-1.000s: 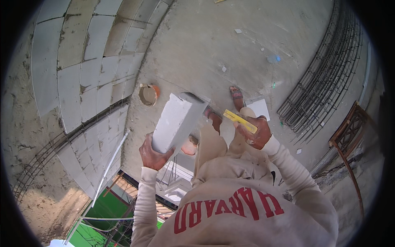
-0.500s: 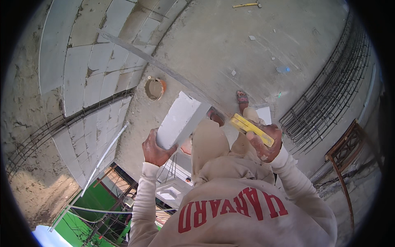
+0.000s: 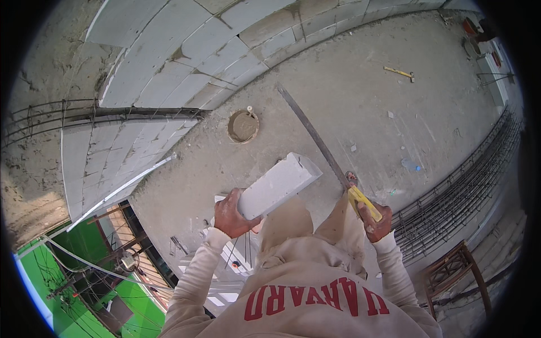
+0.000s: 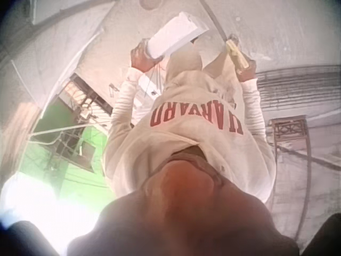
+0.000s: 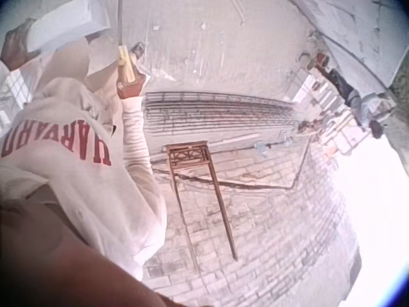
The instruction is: The person measures and cuts white foam blocks using a tape measure and a hand saw. They then apply mortar to the blocks and install them onto a curved wall structure, securing them with wire ties.
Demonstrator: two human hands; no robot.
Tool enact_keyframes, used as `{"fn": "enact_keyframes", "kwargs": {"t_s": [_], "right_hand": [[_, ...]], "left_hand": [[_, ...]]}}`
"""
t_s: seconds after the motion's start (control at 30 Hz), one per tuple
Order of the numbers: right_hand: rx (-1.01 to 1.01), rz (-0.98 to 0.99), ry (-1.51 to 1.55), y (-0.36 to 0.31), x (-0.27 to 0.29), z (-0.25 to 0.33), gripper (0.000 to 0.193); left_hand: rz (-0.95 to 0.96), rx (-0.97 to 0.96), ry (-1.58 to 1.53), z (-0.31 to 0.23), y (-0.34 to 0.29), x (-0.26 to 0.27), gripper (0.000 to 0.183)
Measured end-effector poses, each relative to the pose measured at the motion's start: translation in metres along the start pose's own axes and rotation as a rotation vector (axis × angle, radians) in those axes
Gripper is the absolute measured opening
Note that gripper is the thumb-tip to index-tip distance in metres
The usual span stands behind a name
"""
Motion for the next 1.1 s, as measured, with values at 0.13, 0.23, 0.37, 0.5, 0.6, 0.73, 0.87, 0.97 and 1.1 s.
{"fn": "enact_keyframes", "kwargs": {"t_s": [0.13, 0.23, 0.37, 0.5, 0.6, 0.73, 0.87, 0.97, 1.1], "right_hand": [[0.034, 0.055, -0.564, 0.042, -0.070, -0.031, 0.037], [-0.012, 0.034, -0.876, 0.103, -0.101, -0.075, 0.039], [-0.003, -0.065, -0.804, 0.134, -0.126, -0.034, 0.036], [-0.026, -0.073, -0.610, 0.252, -0.151, -0.087, 0.032], [-0.224, -0.200, -0.772, 0.345, -0.184, -0.127, 0.036], [-0.316, -0.174, -1.129, 0.432, -0.217, -0.193, 0.045], [-0.380, 0.097, -1.237, 0.482, -0.236, -0.225, 0.049], [-0.262, 0.148, -1.179, 0.537, -0.294, -0.205, 0.054], [0.003, 0.287, -0.952, 0.630, -0.443, -0.135, 0.072]], "left_hand": [[-0.076, 0.052, -0.096, 0.060, 0.007, 0.032, 0.076], [-0.158, 0.139, -0.130, 0.103, 0.021, 0.060, 0.079], [-0.287, 0.291, -0.132, 0.163, 0.013, 0.034, 0.077], [-0.327, 0.513, -0.328, 0.192, 0.033, 0.027, 0.079], [-0.376, 0.667, -0.354, 0.214, 0.056, 0.007, 0.079], [-0.445, 0.804, -0.432, 0.237, 0.071, -0.007, 0.072], [-0.511, 0.902, -0.497, 0.264, 0.085, -0.006, 0.072], [-0.544, 0.939, -0.529, 0.291, 0.090, -0.011, 0.072], [-0.582, 1.007, -0.642, 0.332, 0.112, -0.036, 0.069]]}}
Point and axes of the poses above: each hand's wrist, its own y-axis towards the middle knuckle, its own x-axis out of the back of the hand, z = x × y, the point moved 3 cm from there along y, towards the middle knuckle, and after that the axes turned 4 degrees about -y, right-handed, at the moved point
